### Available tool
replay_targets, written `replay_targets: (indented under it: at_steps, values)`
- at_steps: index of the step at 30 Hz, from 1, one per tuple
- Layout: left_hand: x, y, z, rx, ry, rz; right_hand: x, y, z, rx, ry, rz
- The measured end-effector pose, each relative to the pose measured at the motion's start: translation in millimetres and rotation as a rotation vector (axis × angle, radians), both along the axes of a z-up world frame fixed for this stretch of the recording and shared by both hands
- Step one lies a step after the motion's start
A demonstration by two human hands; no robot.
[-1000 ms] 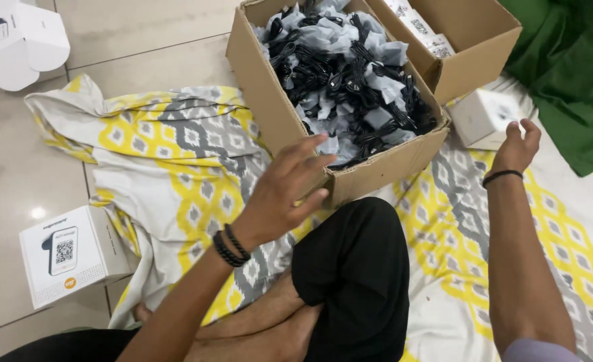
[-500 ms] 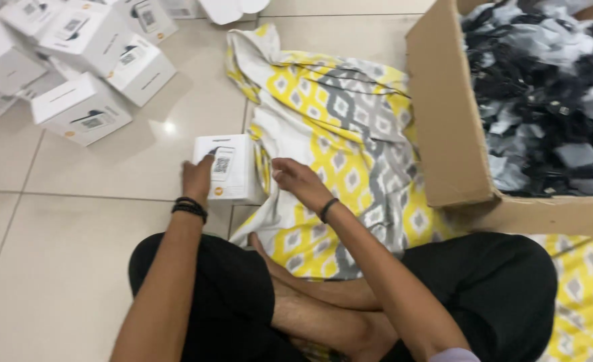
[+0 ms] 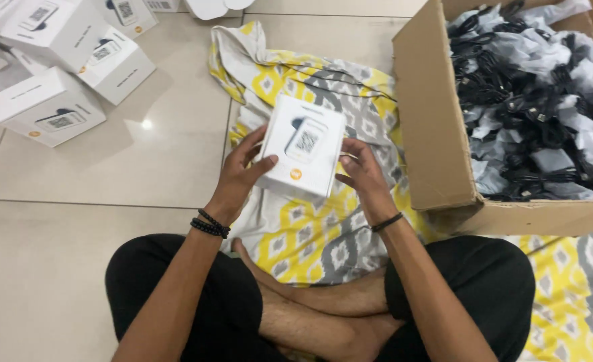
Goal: The person is unboxing a series of small electronic items and repacking them with cables into new boxes.
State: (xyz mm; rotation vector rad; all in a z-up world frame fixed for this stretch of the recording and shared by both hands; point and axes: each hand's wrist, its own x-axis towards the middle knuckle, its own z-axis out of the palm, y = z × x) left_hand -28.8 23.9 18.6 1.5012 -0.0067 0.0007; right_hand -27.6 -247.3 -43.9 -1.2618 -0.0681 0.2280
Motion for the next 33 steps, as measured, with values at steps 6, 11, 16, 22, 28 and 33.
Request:
replay_targets:
  at_steps: [6,11,16,22,28,33]
  values:
    - [17,-29,-26,-0.015,0.230,-0.463,-27,-89,-44,-0.152,0.297,0.074]
    - [35,-44,-58,-0.098,0.306,-0.238,-54,-43,-30,0.077,0.460,0.145]
    - [48,-41,-83,0.155,0.138,-0.114,-44,-44,-63,-0.015,0.506,-0.073]
    - [14,-62,-66,0.913,-0.476,-0.214,-38,-59,-87,0.021,0.560,-0.367]
    - [-27,-97,-67,1.146,-0.704,-0.518,-51,-58,-90,-0.098,0.617,-0.577]
    - [-35,-101,-59,1.285,-0.936,-0.487,-75,-64,-71,0.169,0.471,-0.572]
